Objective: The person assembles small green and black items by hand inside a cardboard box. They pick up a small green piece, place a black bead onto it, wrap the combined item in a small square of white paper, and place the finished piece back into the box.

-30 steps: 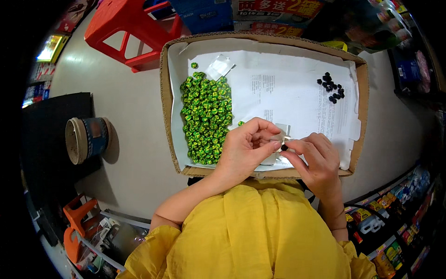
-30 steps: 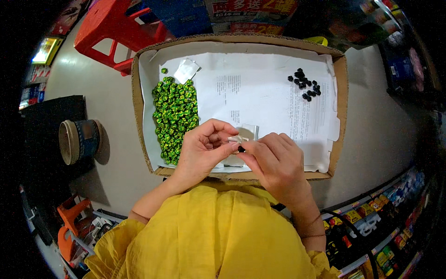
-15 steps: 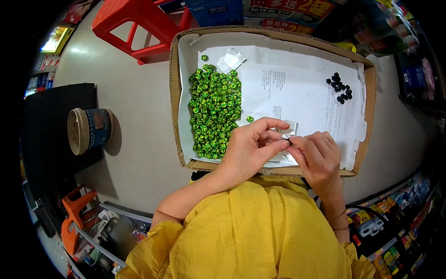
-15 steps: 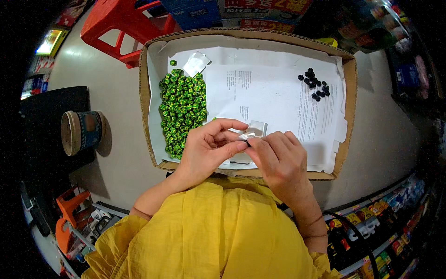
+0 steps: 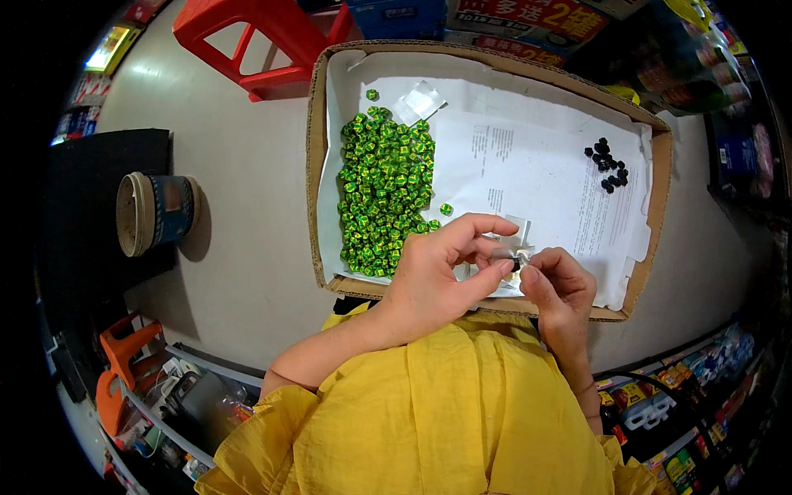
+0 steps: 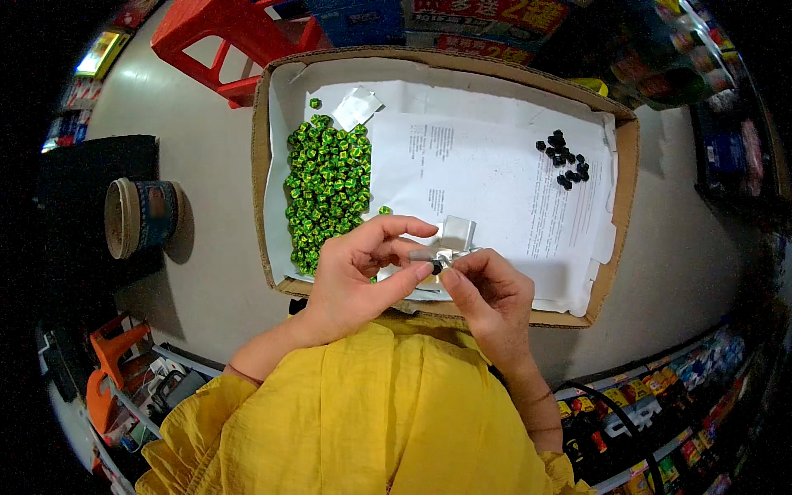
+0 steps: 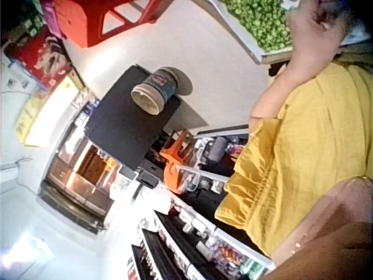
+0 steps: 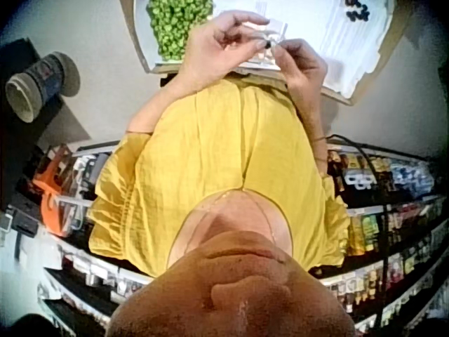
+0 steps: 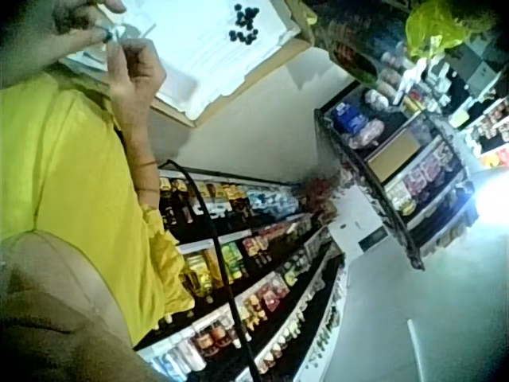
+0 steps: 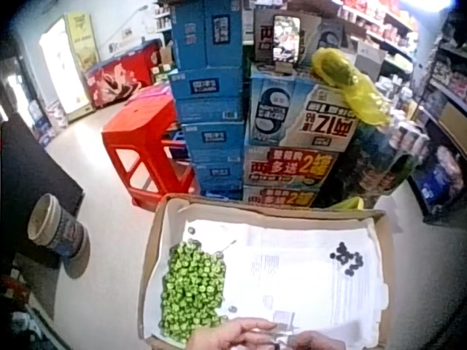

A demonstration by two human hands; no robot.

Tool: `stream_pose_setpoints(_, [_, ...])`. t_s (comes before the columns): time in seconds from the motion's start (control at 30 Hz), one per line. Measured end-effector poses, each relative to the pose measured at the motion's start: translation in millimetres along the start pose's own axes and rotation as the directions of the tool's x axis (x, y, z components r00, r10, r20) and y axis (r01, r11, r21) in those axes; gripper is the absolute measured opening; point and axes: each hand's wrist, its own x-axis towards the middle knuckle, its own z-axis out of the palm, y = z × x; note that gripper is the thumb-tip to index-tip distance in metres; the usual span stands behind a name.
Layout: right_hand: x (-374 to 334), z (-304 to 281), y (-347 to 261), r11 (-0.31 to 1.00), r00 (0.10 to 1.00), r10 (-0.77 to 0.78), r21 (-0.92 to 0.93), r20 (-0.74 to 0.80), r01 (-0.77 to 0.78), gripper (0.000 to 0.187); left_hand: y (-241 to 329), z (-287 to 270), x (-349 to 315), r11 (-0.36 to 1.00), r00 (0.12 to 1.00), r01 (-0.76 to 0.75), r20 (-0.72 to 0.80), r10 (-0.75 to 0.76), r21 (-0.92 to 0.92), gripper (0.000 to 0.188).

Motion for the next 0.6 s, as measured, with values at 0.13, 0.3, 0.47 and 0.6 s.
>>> stream_pose_setpoints(0.13, [0.8, 2.0, 2.1, 0.999, 1.0, -0.022, -0.036, -0.013, 0.022, 0.007, 0.1, -1.1, -1.3, 0.989, 0.999, -0.038, 0.006, 0.038, 0.142, 0.032])
stream_pose_setpoints(0.3, [1.1, 3.8, -1.9, 0.998, 1.0, -0.023, -0.057, -0.021, 0.022, 0.008, -3.0, -1.8, 0.9, 1.0, 1.0, 0.018, 0.02, -0.019, 0.021, 0.032])
stream_pose_setpoints(0.47, [2.2, 5.3, 2.4, 0.999, 1.0, -0.012, -0.04, -0.028, 0.011, 0.007, -4.5, -3.7, 3.5, 0.996, 1.0, 0.018, -0.006, -0.019, -0.092, 0.026])
stream_pose_setpoints(0.6, [3.4, 10.3, 4.1, 0.81, 0.894, -0.44, -0.467, -0.086, 0.354, 0.017, -4.0, -4.4, 4.8, 0.989, 0.998, 0.054, -0.022, -0.058, -0.139, 0.025])
